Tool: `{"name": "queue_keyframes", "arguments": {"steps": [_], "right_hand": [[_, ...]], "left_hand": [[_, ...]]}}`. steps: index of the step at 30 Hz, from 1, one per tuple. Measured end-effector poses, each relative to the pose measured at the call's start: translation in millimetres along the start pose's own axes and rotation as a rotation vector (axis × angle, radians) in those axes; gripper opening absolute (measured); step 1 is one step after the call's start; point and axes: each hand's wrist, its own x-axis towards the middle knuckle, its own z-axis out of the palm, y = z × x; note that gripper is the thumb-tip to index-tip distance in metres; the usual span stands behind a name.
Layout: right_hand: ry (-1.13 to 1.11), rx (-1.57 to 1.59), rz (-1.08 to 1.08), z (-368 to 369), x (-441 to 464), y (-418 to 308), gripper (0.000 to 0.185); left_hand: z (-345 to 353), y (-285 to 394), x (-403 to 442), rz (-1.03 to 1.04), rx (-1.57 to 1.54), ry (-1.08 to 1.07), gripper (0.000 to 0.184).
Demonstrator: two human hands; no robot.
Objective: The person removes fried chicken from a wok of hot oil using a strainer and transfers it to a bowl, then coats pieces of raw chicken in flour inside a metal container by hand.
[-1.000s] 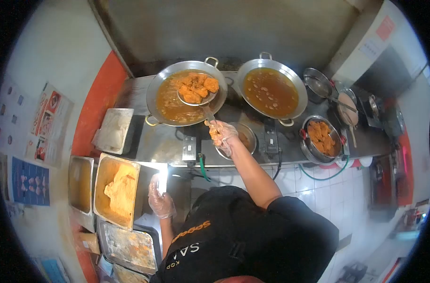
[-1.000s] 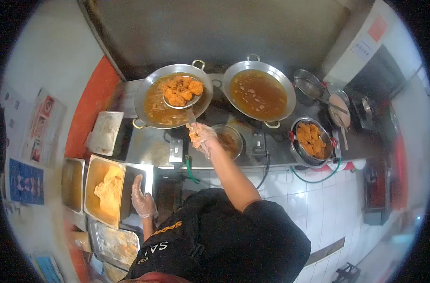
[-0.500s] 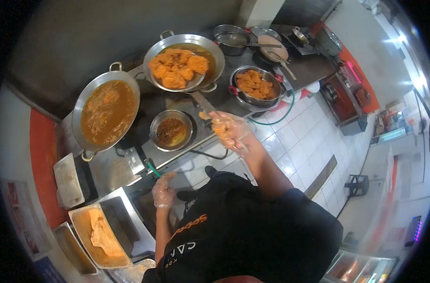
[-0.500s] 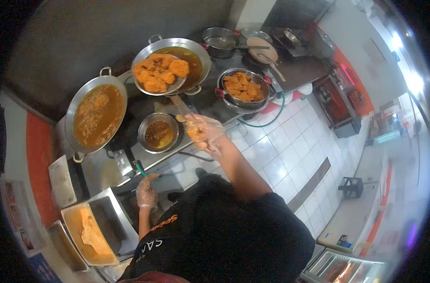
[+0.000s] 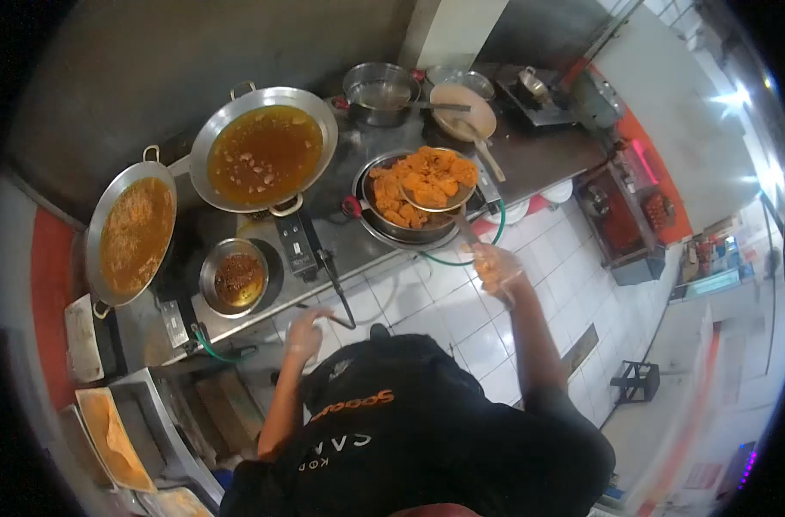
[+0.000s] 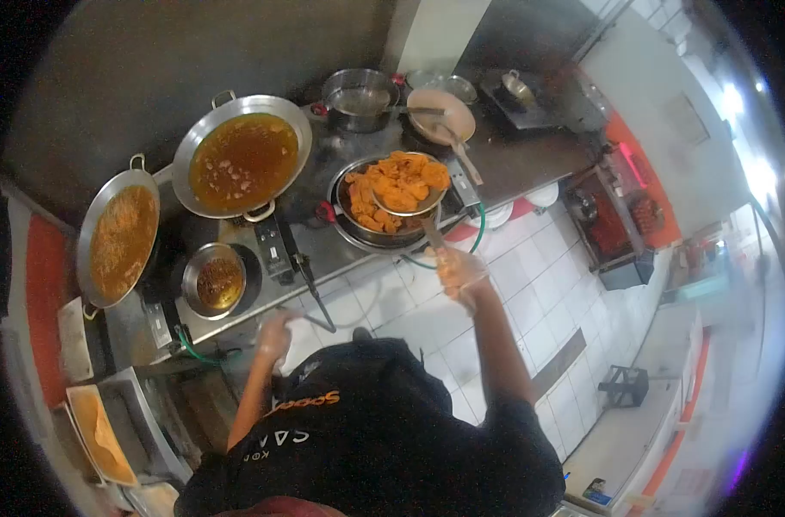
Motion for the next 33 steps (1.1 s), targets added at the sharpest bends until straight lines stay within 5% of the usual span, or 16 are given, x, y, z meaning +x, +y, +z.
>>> {"name": "queue_keyframes", "arguments": {"steps": [1, 3, 7, 17, 19, 23, 25, 29, 30, 33], "right_hand": [[-0.030, -0.100, -0.039, -17, 1, 12, 0.038], [-0.095, -0.016, 0.344, -52, 10, 5, 0.040], [-0.217, 0.389, 0.542, -82, 34, 39, 0.032], [-0.179, 0.443, 0.541, -70, 85, 62, 0.023], [-0.124, 0.295, 0.557, -75, 88, 46, 0.031], [-0.183, 0.322, 0.564, -108, 94, 10, 0.028], [-0.243, 0.216, 0.486, -116, 105, -6, 0.023], [-0.231, 0.269, 0.531, -106, 143, 40, 0.021], [-0.303, 0.226, 0.377, -104, 158, 90, 0.021], [-0.254, 0.435, 0.608, -90, 128, 20, 0.029]], "left_hand": [[19, 1, 13, 0.025, -0.017, 0.013, 0.051], [58, 11, 50, -0.064, -0.273, -0.011, 0.050], [118, 21, 110, -0.065, -0.293, -0.009, 0.036], [238, 40, 252, -0.916, -1.119, 0.078, 0.025], [258, 33, 267, -0.972, -1.158, 0.118, 0.023], [289, -14, 287, -0.729, -0.871, 0.210, 0.019], [275, 25, 287, -1.034, -1.418, 0.388, 0.016], [299, 51, 298, -1.046, -1.268, 0.251, 0.011], [307, 55, 296, -1.028, -1.278, 0.222, 0.011], [297, 71, 296, -1.037, -1.335, 0.118, 0.009]]}}
